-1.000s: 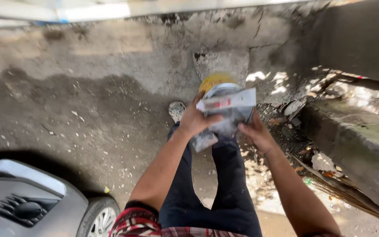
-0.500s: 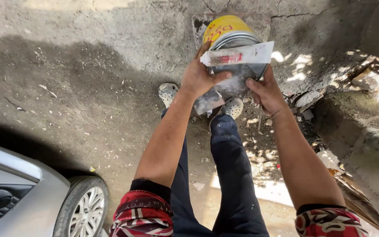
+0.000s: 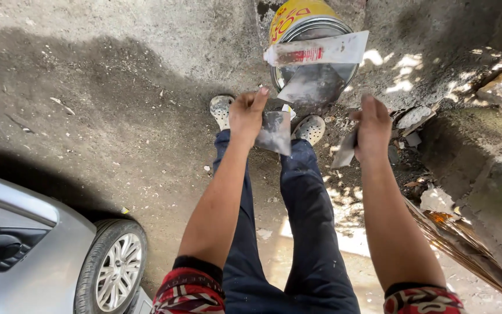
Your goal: The person walks through a cluttered outdoor area carrying a paint can and sandpaper, then approaches a silver car. They use a roll of masking tape to apply a strip along the side of the car's front fender, smoothing it down with their hands.
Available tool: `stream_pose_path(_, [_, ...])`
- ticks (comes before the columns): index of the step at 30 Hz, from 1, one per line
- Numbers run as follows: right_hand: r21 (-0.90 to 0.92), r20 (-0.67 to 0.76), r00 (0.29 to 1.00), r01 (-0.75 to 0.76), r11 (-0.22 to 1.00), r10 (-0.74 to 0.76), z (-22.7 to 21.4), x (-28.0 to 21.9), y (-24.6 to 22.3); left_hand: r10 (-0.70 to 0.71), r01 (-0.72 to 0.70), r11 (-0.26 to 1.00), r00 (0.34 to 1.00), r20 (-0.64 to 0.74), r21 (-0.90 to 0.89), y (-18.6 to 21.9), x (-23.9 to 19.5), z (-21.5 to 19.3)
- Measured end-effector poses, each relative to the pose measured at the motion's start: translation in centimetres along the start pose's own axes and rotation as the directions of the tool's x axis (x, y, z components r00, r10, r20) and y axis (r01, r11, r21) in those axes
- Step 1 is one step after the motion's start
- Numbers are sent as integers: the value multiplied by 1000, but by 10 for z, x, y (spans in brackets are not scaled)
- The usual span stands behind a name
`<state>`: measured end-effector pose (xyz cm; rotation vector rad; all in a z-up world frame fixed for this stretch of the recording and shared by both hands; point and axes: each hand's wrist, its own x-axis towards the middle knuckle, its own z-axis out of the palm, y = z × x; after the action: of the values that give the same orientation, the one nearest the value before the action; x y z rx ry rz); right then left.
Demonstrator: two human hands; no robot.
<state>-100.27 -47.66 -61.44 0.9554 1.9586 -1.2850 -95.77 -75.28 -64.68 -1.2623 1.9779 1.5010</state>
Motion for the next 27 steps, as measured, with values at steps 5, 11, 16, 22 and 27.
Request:
stream_pose_path(5, [71,187,974,-145,987,129,2,-64,-9,-228,211,899,974,2,-384,-45,-39,13])
stream_pose_path(11, [-241,499,867,148,959,-9,16,-77,22,-300,410,734,911,282,-542,-52,-68,21])
stream_pose_path(16, [-157,274,961,7,988,36,-11,-68,27,165,-162,970,986,1,-183,-3,-68,16])
stream_pose_path(22, [430,112,992,-100,897,57,-34,-49,24,-219,214,958,976,-3,-190,28,-28,65])
stream_pose_path(27, [518,110,994,-49,854,-10,-42,-39,13,-170,145,877,985,-14,-459,-21,-21,90])
